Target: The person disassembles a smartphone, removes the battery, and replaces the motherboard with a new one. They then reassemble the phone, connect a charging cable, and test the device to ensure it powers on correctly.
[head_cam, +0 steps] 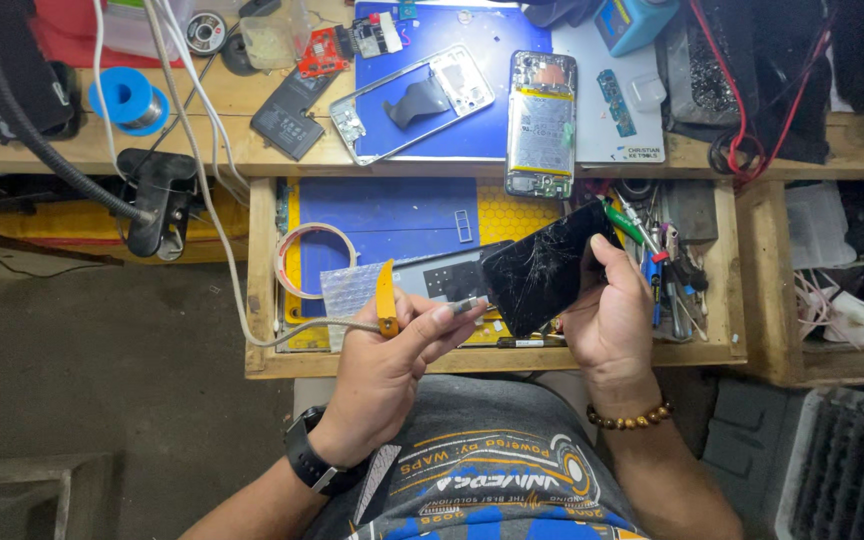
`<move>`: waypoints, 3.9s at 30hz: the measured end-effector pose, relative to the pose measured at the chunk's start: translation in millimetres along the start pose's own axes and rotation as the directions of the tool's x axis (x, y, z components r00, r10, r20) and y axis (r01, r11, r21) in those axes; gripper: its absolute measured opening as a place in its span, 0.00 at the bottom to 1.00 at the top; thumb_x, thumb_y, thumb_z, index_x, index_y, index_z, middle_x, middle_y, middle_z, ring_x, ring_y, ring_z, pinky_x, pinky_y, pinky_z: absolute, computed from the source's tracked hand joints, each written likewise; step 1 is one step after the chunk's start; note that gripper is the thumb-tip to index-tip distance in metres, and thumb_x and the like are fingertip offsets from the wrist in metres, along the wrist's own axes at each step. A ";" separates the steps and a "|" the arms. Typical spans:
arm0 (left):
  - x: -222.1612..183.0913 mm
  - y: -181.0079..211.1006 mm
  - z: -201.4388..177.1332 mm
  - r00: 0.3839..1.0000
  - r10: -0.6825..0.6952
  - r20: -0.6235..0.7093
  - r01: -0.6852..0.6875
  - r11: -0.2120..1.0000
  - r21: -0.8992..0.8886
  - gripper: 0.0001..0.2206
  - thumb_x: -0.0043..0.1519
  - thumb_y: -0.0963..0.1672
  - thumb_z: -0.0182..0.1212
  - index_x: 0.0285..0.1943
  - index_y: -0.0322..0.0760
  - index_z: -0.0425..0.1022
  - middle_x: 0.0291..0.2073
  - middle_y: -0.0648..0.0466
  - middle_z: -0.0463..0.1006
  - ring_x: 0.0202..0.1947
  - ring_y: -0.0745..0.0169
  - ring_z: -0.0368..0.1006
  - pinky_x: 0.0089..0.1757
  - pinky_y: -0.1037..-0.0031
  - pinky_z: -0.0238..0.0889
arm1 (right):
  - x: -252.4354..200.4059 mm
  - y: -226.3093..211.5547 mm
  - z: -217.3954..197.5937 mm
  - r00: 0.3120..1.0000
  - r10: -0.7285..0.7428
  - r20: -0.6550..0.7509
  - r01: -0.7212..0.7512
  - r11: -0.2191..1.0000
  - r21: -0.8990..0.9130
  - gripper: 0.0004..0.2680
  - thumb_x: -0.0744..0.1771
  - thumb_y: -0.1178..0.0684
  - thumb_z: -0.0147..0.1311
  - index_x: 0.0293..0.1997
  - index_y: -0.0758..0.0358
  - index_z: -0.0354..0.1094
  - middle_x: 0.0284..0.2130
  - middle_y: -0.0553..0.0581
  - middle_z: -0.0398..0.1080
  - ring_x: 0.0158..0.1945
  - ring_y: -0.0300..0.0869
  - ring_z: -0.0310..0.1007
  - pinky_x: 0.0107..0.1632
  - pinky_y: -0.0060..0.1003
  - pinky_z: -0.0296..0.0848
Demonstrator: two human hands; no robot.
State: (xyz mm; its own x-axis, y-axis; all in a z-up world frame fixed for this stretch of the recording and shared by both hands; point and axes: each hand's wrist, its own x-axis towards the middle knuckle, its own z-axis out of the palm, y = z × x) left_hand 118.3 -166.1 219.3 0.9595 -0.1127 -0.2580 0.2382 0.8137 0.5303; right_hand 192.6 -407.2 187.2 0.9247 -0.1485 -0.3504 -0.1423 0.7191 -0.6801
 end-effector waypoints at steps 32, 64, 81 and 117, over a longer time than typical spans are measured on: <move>9.7 -16.2 18.8 0.998 0.003 0.060 0.005 0.991 -0.132 0.12 0.64 0.35 0.58 0.33 0.36 0.60 0.37 0.47 0.76 0.49 0.49 0.79 0.56 0.55 0.73 | 15.5 29.9 -19.6 0.960 0.280 -0.025 -0.281 0.960 -0.009 0.06 0.70 0.55 0.49 0.44 0.67 0.70 0.38 0.55 0.78 0.44 0.42 0.78 0.50 0.38 0.77; -96.8 73.2 -162.6 0.885 -0.130 -0.446 0.364 0.792 0.490 0.07 0.61 0.43 0.61 0.34 0.32 0.72 0.24 0.52 0.76 0.28 0.60 0.79 0.33 0.66 0.78 | -13.6 16.5 14.8 0.887 -0.422 0.189 0.458 0.856 -0.238 0.09 0.71 0.63 0.52 0.59 0.69 0.62 0.48 0.58 0.72 0.50 0.42 0.75 0.56 0.38 0.78; -113.7 53.4 -319.5 0.681 0.353 -0.642 0.636 0.149 0.757 0.17 0.65 0.46 0.61 0.63 0.41 0.78 0.47 0.49 0.86 0.48 0.56 0.81 0.48 0.67 0.70 | -15.0 37.9 11.4 0.924 -0.251 0.288 0.348 0.864 -0.365 0.06 0.70 0.63 0.58 0.49 0.69 0.65 0.41 0.57 0.74 0.41 0.38 0.75 0.47 0.32 0.77; 9.5 3.1 -67.3 0.940 -0.185 0.285 0.277 0.904 -0.325 0.34 0.70 0.58 0.44 0.79 0.35 0.53 0.69 0.36 0.65 0.62 0.47 0.69 0.55 0.52 0.69 | 1.3 7.5 57.1 0.884 0.120 0.453 0.253 0.692 -0.676 0.10 0.70 0.56 0.55 0.54 0.73 0.70 0.42 0.60 0.78 0.43 0.41 0.79 0.50 0.35 0.79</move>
State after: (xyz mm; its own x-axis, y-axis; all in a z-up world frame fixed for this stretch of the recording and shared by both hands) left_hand 118.1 -126.3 164.1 0.9011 -0.4193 -0.1106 0.4320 0.8900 0.1456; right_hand 212.9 -363.3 218.4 0.9599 0.2621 -0.0995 -0.1033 0.0006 -0.9947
